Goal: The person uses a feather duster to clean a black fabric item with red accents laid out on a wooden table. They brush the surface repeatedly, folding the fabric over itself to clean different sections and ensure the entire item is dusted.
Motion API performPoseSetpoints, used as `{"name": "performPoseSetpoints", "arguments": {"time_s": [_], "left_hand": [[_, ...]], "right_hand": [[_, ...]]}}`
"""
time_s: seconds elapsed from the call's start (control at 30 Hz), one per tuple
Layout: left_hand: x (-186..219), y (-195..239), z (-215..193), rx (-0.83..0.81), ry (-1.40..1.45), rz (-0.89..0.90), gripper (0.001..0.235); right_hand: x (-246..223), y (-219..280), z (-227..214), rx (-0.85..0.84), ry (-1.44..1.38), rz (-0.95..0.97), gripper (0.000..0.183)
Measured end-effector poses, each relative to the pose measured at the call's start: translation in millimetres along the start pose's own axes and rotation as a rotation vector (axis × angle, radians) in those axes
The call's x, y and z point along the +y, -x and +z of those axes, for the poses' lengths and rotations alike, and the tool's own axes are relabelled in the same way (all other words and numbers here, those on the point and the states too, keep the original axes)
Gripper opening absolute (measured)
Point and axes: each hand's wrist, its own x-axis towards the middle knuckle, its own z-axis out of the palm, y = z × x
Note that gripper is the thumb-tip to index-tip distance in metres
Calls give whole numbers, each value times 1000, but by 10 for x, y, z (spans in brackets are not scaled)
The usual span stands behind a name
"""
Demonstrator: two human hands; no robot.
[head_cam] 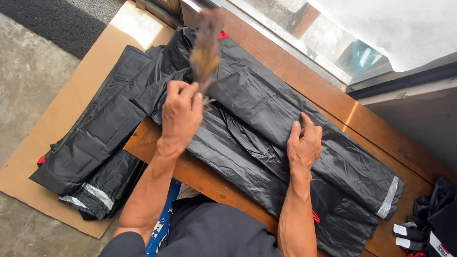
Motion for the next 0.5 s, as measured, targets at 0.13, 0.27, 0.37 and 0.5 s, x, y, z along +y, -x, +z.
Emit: {"name": "performPoseSetpoints", "arguments": {"time_s": [0.13, 0.27, 0.37, 0.5], "left_hand": [[722, 219, 37, 62, 368, 124, 25], [1206, 740, 403, -170, 775, 158, 23], [1320, 737, 462, -406, 907, 363, 24], [1191, 539, 568, -511, 715, 726, 34]], "right_hand": [[-267, 169, -385, 8, -244, -200, 29], [-540, 631, -658, -280, -777, 5, 37], [-496, 910, -663, -212, -1039, 243, 43], [-2, 1116, -587, -30, -1243, 490, 33]]}}
